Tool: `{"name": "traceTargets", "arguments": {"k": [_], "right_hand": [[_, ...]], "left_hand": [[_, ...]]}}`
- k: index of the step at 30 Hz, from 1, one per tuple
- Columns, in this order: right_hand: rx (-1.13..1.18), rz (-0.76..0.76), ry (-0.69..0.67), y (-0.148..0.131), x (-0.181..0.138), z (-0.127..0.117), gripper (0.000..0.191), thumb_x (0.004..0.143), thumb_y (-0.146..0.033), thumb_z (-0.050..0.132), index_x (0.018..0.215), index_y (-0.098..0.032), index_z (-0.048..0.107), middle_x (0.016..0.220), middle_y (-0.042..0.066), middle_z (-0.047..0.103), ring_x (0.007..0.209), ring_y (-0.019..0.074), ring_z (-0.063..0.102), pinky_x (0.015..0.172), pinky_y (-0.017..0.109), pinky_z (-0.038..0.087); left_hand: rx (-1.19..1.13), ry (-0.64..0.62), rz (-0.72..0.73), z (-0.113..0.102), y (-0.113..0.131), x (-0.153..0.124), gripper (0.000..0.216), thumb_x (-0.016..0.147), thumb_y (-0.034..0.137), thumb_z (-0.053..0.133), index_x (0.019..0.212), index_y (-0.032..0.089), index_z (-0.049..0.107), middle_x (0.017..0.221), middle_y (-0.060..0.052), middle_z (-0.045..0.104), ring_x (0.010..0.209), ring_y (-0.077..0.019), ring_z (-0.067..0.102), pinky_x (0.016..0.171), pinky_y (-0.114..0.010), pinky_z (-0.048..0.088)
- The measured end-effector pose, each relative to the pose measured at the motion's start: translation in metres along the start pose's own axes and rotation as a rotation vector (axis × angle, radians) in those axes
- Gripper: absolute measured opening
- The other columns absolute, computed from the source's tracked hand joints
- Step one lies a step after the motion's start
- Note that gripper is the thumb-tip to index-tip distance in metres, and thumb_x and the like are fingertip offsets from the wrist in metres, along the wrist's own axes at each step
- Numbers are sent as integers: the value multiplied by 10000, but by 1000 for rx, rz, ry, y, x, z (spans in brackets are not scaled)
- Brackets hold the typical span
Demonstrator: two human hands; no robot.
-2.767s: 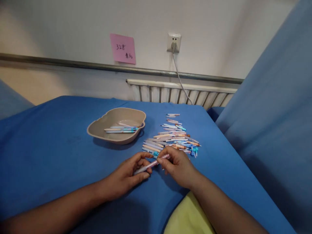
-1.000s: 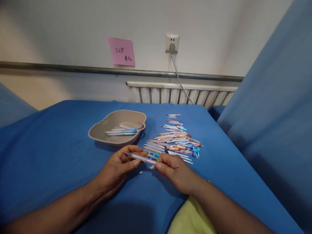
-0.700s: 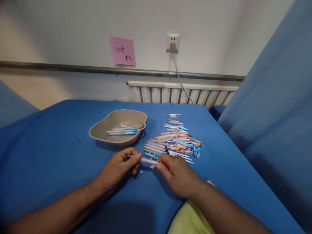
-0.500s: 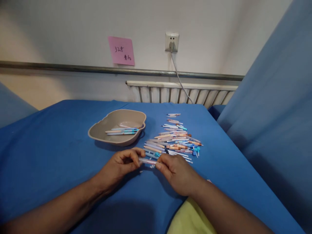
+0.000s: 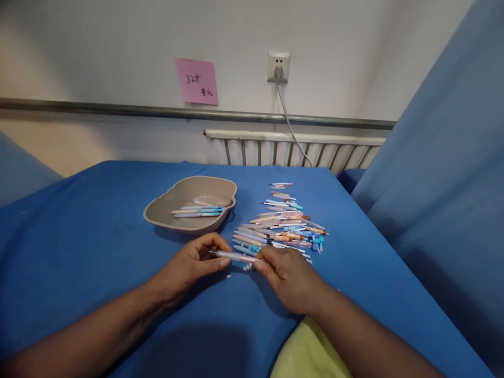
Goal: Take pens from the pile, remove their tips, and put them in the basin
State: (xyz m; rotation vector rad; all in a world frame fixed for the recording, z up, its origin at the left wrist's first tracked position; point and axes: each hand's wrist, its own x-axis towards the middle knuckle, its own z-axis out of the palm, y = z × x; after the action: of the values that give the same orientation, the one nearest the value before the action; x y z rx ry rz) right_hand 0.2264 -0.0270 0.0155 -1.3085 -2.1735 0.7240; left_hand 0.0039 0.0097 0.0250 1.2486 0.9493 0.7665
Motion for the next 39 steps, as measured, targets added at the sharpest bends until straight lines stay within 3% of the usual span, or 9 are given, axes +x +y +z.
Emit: {"name": "traceTargets", "arguments": {"k": [3, 6, 9, 14, 18, 24, 31, 34, 39], "right_hand": [[3, -12, 18, 0, -1, 0, 238, 950, -321, 404, 839, -206, 581, 755, 9, 638, 693, 147, 575, 631, 245, 374], [-58, -38, 11, -2, -3, 2, 214, 947, -314, 407, 849, -205, 563, 715, 4, 616, 660, 146, 560, 609, 246, 355], [-81, -54, 3, -3, -3, 3, 201, 946, -307, 409, 827, -204, 534, 691, -7, 591, 629, 137, 540, 578, 241, 329], [-34, -32, -22, -1, -1, 3, 251, 948, -323, 406, 755, -198, 507, 658, -18, 562, 597, 120, 510, 551, 225, 316], [-22, -24, -22, 0, -1, 3, 238, 945, -324, 415, 774, -200, 525, 657, -23, 568, 602, 119, 522, 561, 225, 327], [-79, -36, 6, -1, -2, 2, 213, 949, -311, 406, 893, -206, 583, 735, 14, 636, 682, 154, 577, 625, 253, 371], [-27, -18, 6, 1, 1, 3, 246, 949, -325, 411, 891, -205, 618, 735, 9, 646, 674, 147, 579, 637, 249, 393], [-38, -18, 30, 1, 1, 3, 238, 947, -315, 416, 901, -204, 621, 730, 11, 645, 672, 149, 579, 635, 249, 393], [-63, -35, 41, 0, -1, 2, 242, 948, -323, 413, 897, -206, 618, 765, 31, 662, 724, 167, 599, 665, 257, 407]], "left_hand": [[-41, -60, -29, -1, 0, 0, 391, 671, 359, 755, 967, 168, 586, 760, -12, 628, 639, -124, 562, 569, -231, 419], [88, -44, -79, -2, -1, 2, 355, 796, 482, 595, 752, 130, 594, 604, -8, 582, 494, -94, 484, 480, -220, 351], [174, 15, -89, -2, -2, 2, 348, 755, 432, 657, 612, 138, 537, 499, 30, 507, 456, -79, 422, 462, -210, 312], [73, -1, 4, 3, -2, -1, 265, 603, 267, 794, 733, 148, 596, 702, 13, 593, 629, -106, 521, 577, -216, 393], [24, -15, -2, 4, -1, 0, 456, 610, 305, 793, 1009, 180, 612, 901, -44, 647, 736, -148, 576, 622, -245, 448], [243, 33, -125, -3, -2, 5, 445, 789, 536, 561, 611, 128, 576, 487, 6, 536, 402, -80, 431, 420, -211, 317], [6, -7, -46, -1, -2, 2, 322, 593, 246, 807, 803, 160, 579, 670, 30, 591, 605, -99, 536, 564, -205, 405], [-54, -41, -56, 0, -1, 2, 367, 649, 309, 775, 927, 170, 580, 783, -7, 623, 670, -126, 572, 582, -222, 422], [94, -8, -133, -1, -5, 5, 429, 813, 505, 560, 600, 134, 531, 479, 28, 492, 420, -70, 392, 432, -206, 281]]}}
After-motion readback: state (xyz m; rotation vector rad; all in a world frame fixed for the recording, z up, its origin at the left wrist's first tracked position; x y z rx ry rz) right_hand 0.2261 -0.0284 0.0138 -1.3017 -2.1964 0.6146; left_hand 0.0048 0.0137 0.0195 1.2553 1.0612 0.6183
